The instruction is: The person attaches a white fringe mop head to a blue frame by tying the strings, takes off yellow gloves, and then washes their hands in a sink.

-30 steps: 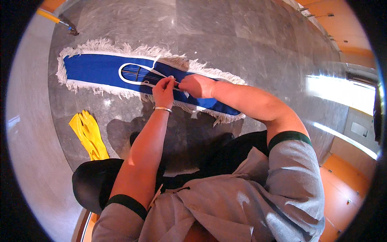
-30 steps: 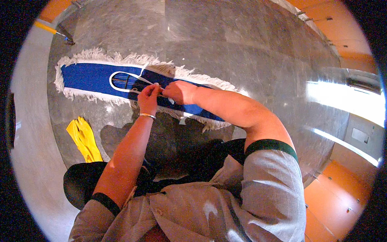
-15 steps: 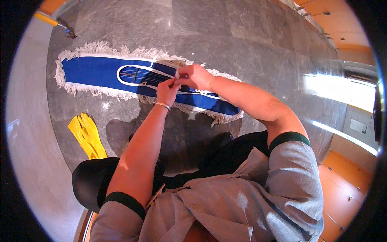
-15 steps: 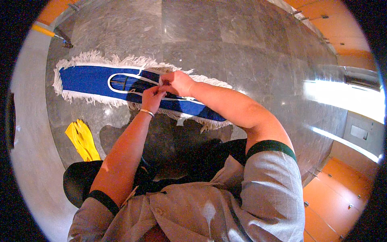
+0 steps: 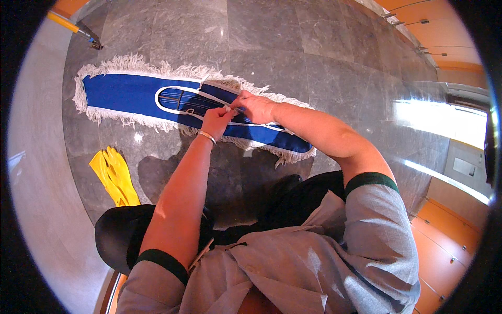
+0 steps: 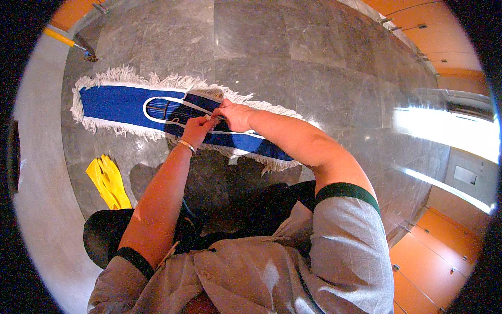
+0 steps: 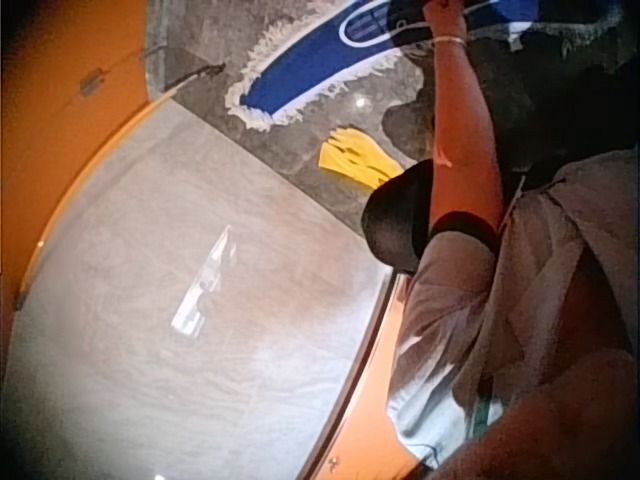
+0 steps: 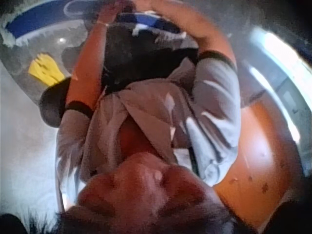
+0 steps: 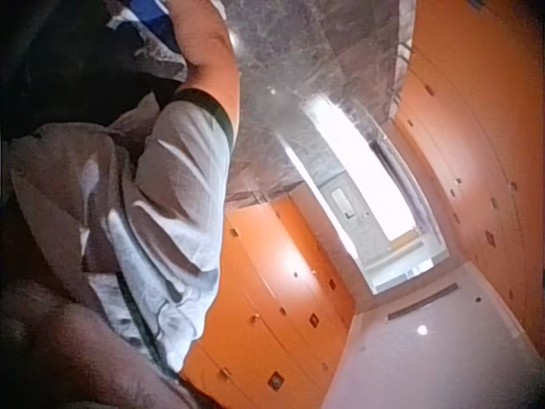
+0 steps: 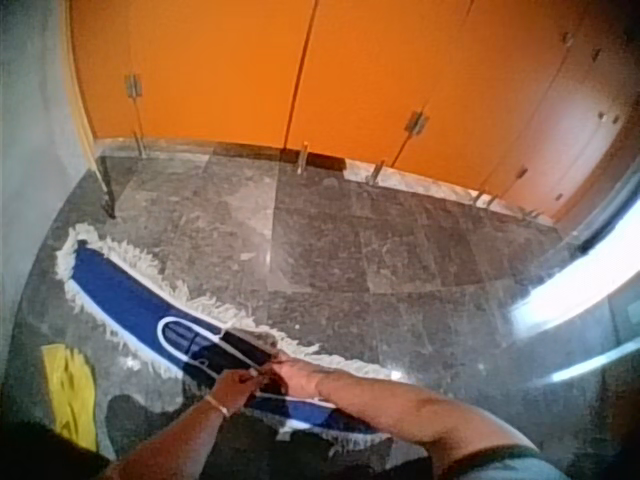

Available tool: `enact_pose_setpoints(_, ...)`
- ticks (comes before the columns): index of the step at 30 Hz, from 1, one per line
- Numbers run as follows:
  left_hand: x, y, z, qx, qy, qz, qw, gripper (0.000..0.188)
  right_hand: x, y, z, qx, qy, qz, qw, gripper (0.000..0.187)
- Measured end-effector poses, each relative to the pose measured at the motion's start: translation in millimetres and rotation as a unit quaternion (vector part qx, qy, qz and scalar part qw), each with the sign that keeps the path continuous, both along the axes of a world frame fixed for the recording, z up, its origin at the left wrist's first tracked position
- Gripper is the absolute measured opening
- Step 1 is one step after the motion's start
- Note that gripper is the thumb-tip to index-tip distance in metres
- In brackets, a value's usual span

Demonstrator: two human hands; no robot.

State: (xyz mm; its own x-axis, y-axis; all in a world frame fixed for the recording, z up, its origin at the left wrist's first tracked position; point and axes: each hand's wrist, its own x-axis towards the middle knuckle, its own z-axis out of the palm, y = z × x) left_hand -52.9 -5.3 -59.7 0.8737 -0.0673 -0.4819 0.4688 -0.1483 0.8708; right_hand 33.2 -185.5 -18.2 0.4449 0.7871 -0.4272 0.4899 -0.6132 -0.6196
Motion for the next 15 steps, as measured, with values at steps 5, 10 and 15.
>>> enact_pose_setpoints(5,1,-6,-1,0.031,-0.019,0.054,0.998,0.02,-5,16,18,-0.059,-0.053,-0.011,0.997,0.033)
enact_pose_setpoints(10,5,-7,-10,-0.014,0.015,0.101,0.995,0.019,-2,12,12,-0.046,-0.148,0.019,0.988,0.031)
enact_pose_setpoints(15,-1,-3,-39,0.014,-0.004,0.116,0.993,0.023,4,10,13,-0.045,-0.091,0.024,0.995,0.034)
